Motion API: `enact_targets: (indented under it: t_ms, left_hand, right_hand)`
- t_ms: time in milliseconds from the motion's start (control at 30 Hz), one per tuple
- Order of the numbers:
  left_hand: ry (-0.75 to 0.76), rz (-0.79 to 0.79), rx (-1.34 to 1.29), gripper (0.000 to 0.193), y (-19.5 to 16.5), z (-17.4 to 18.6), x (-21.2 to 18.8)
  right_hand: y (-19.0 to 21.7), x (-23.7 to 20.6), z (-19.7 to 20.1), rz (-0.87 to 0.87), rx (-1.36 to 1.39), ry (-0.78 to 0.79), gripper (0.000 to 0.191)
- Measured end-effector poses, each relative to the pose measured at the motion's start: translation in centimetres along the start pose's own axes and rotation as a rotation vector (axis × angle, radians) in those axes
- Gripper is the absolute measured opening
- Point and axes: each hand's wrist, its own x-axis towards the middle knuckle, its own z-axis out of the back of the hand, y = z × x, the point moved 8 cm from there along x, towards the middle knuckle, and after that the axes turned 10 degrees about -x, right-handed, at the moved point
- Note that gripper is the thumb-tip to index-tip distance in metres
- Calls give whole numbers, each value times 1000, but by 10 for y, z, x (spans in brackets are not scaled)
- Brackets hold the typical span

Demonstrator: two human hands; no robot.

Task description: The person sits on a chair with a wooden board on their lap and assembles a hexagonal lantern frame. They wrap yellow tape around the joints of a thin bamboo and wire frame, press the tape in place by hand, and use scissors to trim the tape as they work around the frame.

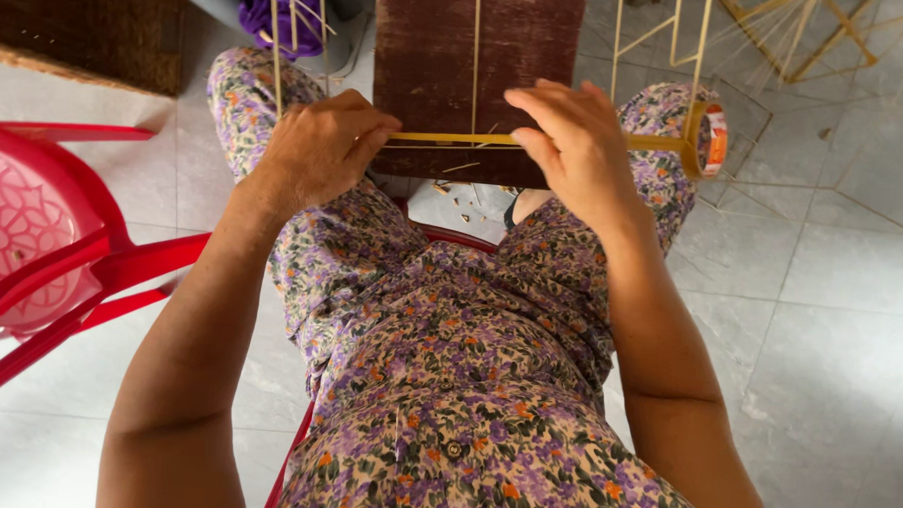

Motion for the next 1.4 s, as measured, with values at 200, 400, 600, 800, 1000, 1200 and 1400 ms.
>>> enact_targets:
  t_ms: [200,400,600,800,1000,1200,1400]
  left_hand:
    - [-91,-282,-197,23,-43,-48,27]
    - [-51,-235,3,9,-59,-114,62]
    - [-47,-378,162,24,-78,-132,61]
    - [-101,-468,242,23,-124,-204,94]
    - [89,-299,195,14,-123,-271,140]
    - [246,-230,152,32,-114,-268,149]
    - [266,-197,165,45,-147,-210,130]
  right_hand:
    - [-26,-35,9,-77,-76,16,24]
    - [-39,-44,-8,-156,-124,31,12]
    - [-70,-80,49,-244,76,-324,34]
    - [-104,-143,61,-541,11,-417,41]
    - [-117,-157,36,-492,-87,-377,30]
    - [-126,-154,40,-440,-121,-343,21]
    - [-112,-135,81,-340,-89,-246,21]
